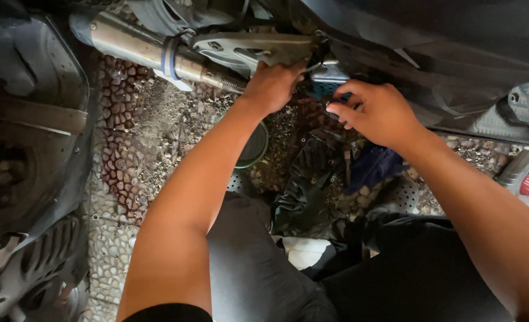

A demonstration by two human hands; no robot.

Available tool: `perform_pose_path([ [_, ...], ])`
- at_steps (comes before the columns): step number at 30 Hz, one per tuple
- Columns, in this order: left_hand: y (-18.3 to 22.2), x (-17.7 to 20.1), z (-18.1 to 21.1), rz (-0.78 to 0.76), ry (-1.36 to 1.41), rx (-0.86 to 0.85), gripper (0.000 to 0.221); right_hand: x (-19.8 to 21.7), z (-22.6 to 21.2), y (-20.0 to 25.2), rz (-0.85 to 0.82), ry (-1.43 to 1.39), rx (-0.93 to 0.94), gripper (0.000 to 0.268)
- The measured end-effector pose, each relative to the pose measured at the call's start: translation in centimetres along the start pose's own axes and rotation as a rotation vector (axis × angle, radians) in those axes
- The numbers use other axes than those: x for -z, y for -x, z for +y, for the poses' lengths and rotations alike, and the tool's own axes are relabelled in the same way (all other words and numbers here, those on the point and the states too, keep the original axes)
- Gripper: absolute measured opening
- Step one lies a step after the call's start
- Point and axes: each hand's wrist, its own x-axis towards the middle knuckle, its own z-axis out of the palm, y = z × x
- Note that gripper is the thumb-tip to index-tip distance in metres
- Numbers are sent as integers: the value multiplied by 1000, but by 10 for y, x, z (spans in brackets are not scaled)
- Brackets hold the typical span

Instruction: The person is working on the underside of a motorcycle, specifically near the exhaust pipe and rear wheel. They use a wrench to tighten a bolt on the motorcycle's frame and handle a green container placed on the ground.

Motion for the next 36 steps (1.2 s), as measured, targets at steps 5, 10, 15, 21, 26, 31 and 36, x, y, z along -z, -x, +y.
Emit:
perform_pose_path([
  [5,-15,-43,-15,-72,278,64,53,-1,-1,-2,-5,1,-14,33],
  [10,-11,-35,2,2,473,101,40,-2,3,-1,-6,-14,-11,32],
  [15,-23,-36,8,129,127,143,55,-2,3,-2,-1,-33,-17,32],
  [21,-26,-22,18,73,-63,158,62,0,-4,-1,0,58,-32,34],
  [26,-36,-38,4,183,-89,82,52,-1,-2,0,10,39,-16,36],
  [31,-26,-15,22,129,-80,158,42,-2,-1,0,6,35,-5,35],
  [36,-34,-51,12,469,456,1,21,-2,3,0,1,37,-15,33],
])
